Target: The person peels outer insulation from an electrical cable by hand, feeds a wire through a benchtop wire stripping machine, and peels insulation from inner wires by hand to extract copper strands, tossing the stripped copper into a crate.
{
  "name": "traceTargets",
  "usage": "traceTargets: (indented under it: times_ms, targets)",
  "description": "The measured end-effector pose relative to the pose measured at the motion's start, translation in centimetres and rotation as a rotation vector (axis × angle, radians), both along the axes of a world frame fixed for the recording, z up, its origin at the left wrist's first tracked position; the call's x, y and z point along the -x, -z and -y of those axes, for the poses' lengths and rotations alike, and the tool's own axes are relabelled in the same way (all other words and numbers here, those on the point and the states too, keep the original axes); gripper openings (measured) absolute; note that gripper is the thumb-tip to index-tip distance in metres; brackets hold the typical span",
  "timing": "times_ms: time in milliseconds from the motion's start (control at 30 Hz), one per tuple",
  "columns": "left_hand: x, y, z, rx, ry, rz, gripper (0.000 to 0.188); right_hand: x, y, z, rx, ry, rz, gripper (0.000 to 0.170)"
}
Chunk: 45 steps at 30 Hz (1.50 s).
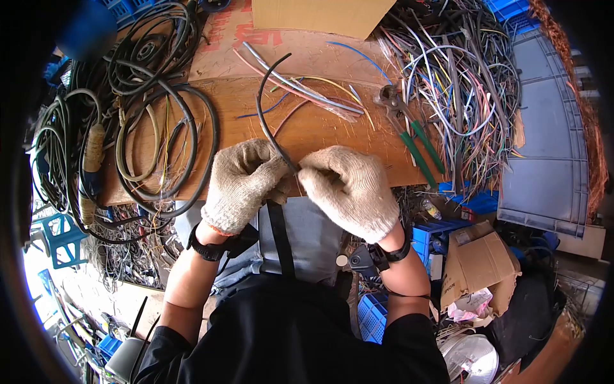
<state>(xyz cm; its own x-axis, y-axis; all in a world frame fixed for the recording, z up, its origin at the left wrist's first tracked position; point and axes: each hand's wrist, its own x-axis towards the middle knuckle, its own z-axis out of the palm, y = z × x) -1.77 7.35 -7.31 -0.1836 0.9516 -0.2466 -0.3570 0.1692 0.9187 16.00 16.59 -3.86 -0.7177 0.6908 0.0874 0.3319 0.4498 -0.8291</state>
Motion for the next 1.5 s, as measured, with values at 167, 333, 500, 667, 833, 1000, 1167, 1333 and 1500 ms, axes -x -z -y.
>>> traceTargets:
  times_ms: [167, 333, 500, 667, 833, 1000, 1167, 1333, 1500]
  targets:
    - [-0.3, -0.3, -0.1, 0.011, -0.026, -0.017, 0.013, -0.4, 0.3, 0.1, -0.185, -0.024, 0.009, 0.013]
    - [-0.3, 0.0, 0.0, 0.017, -0.011, -0.044, 0.013, -0.4, 0.6, 0.0, -0.177, -0.052, 0.013, 0.012]
    - [-0.7, -0.5, -0.1, 0.039, -0.049, -0.031, 0.014, -0.1, 0.9, 0.4, -0.459, -0.043, 0.117, 0.017]
    - [-0.8, -0.3, 0.0, 0.025, -0.053, -0.132, 0.016, 0.0, 1.4, 0.1, -0.51, -0.054, 0.102, 0.019]
    - [-0.6, 0.0, 0.0, 0.012, -0.032, -0.115, 0.016, -0.1, 1.4, -0.2, -0.345, -0.056, 0.063, 0.016]
    - [0.1, 0.2, 0.0, 0.008, 0.039, -0.042, 0.017, -0.4, 0.3, -0.8, 0.029, -0.128, 0.107, 0.012]
    - [0.7, -0.3, 0.0, -0.015, 0.105, 0.009, 0.016, -0.4, 0.3, -1.3, 0.242, -0.13, 0.114, 0.012]
    - [0.2, -0.3, -0.1, -0.004, 0.056, 0.054, 0.018, -0.3, 1.4, -1.2, 0.666, -0.036, -0.009, 0.01]
    - [-0.2, -0.5, 0.0, 0.004, 0.006, 0.044, 0.017, -0.2, 1.6, -1.3, 0.489, 0.018, 0.047, 0.01]
